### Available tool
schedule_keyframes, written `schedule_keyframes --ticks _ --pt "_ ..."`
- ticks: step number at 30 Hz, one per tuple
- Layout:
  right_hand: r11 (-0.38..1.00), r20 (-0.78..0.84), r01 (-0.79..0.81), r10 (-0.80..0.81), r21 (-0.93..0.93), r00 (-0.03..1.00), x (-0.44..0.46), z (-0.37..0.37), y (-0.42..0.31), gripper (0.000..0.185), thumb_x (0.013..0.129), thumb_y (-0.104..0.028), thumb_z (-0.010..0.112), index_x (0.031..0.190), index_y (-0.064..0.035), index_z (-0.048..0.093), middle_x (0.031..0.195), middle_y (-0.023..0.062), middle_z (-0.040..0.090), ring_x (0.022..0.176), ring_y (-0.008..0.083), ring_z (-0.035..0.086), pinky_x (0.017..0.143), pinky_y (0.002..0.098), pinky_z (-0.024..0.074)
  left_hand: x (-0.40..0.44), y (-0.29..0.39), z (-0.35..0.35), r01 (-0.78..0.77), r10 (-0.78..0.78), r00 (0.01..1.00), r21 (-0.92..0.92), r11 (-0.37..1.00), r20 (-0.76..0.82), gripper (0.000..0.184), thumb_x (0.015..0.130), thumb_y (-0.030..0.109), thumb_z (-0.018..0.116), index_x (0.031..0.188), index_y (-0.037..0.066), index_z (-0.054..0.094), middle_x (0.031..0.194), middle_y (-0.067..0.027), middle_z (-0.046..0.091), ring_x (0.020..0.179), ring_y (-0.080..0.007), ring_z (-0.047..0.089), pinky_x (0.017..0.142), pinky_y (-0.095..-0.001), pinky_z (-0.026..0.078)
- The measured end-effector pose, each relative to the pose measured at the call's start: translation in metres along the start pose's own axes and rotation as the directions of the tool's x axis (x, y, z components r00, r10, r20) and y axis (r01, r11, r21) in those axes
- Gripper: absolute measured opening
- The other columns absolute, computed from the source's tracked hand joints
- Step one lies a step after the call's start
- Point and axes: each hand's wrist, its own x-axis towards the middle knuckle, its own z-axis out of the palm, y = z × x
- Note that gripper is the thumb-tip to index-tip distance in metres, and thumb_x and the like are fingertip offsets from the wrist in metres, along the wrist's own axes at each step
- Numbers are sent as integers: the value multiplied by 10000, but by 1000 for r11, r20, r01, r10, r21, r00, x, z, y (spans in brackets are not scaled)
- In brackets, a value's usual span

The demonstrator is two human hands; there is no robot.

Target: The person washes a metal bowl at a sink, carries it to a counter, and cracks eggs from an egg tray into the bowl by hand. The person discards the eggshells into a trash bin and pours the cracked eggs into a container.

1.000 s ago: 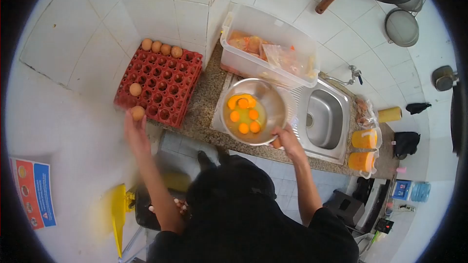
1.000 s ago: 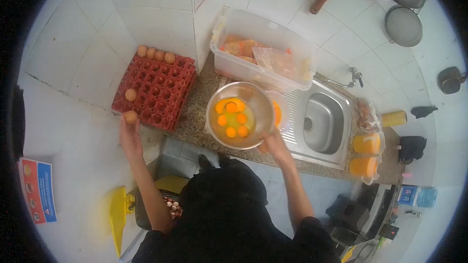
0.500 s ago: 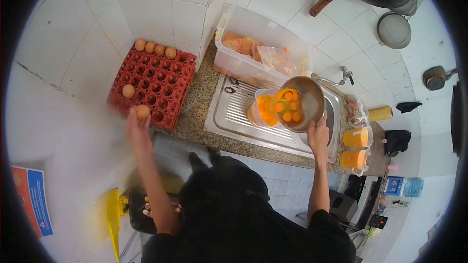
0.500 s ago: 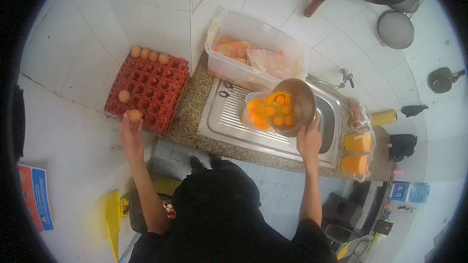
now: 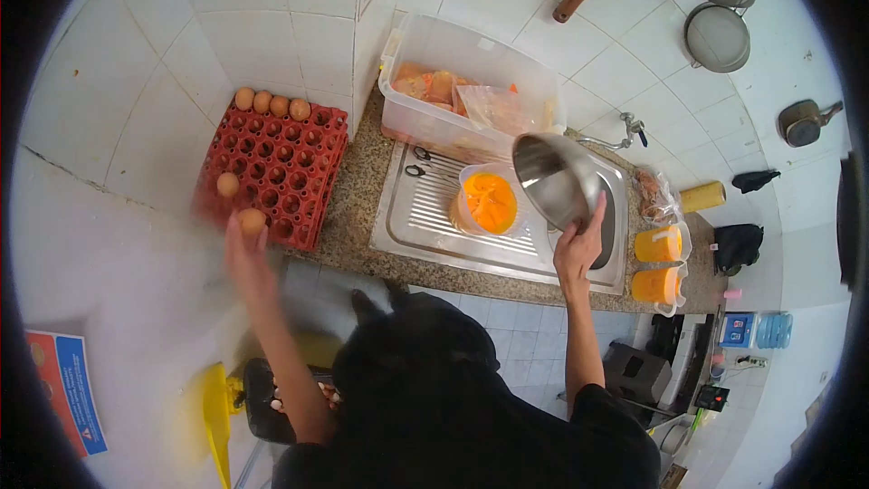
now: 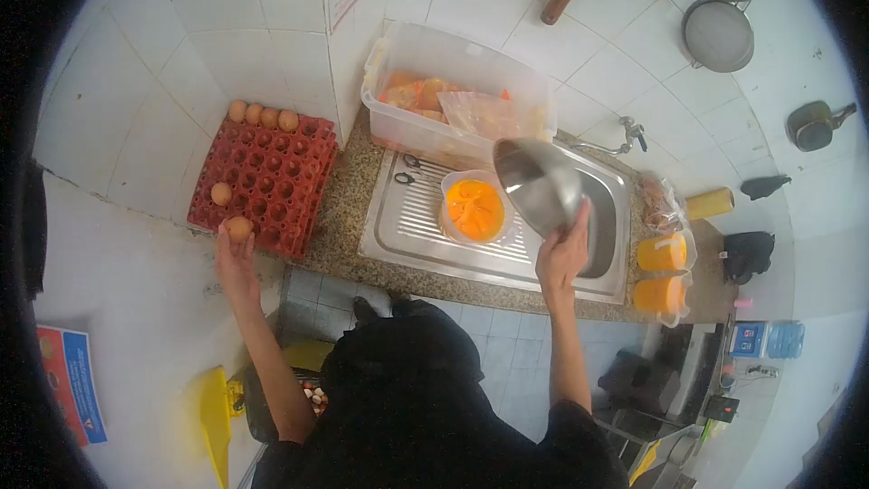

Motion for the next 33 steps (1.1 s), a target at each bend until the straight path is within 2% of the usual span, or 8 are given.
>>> schedule_keyframes --ticks 3,6,11,14,24,25,27,33 --pt "588 298 -618 553 522 778 -12 3 -3 363 956 -68 489 1310 7 467 937 140 593 681 198 571 573 366 485 -3 2 0 -12 12 1000 1 1000 5 555 1015 340 575 1427 -12 454 1356 -120 553 1228 -217 550 1066 -409 433" --pt "413 353 -679 625 607 696 -39 21 -27 217 959 -181 492 1040 19 488 917 144 566 611 140 524 535 299 452 -11 6 9 -18 18 1000 10 1000 5 549 1017 333 574 1425 -13 452 1341 -126 555 1229 -221 549 1063 -408 437" --pt "561 830 -783 279 267 482 -98 54 -106 463 1013 -294 493 1335 31 419 882 138 617 671 194 598 607 328 506 -17 7 27 -3 4 999 -25 1000 46 469 1010 317 589 1354 9 511 1277 -96 592 1199 -204 572 1059 -390 460" --pt "298 927 -909 147 291 345 -138 116 -141 528 963 -269 517 1385 23 391 779 125 624 551 184 570 532 356 487 -27 3 42 32 -30 998 -38 999 53 468 1012 340 583 1348 20 520 1263 -83 594 1167 -191 571 1025 -373 460" --pt "350 975 -910 -56 222 216 -144 173 -137 606 962 -361 595 1405 -13 371 685 92 582 530 201 576 495 349 469 -47 -50 67 164 -170 976 53 985 138 420 996 261 624 1323 12 540 1277 -90 610 1153 -182 600 954 -342 497" --pt "628 845 -669 33 399 534 -174 198 -113 632 958 -385 615 1420 -29 373 726 98 599 536 194 578 497 332 471 -48 -55 69 170 -179 972 76 983 150 409 992 244 630 1314 7 546 1259 -97 617 1139 -183 609 944 -337 508" --pt "815 662 -375 -14 442 749 -183 208 -97 668 956 -406 635 1451 -48 365 803 108 631 548 173 583 505 306 476 -54 -64 76 163 -179 973 110 980 146 386 984 210 641 1295 -4 557 1225 -109 633 1109 -185 626 922 -327 530" --pt "379 865 -779 -267 499 425 -67 150 -174 506 1001 -314 587 1429 -75 465 751 62 652 643 127 602 573 274 480 -50 -100 83 187 -232 943 198 962 238 391 937 212 711 1224 -25 590 1136 -130 673 979 -179 679 841 -303 581"
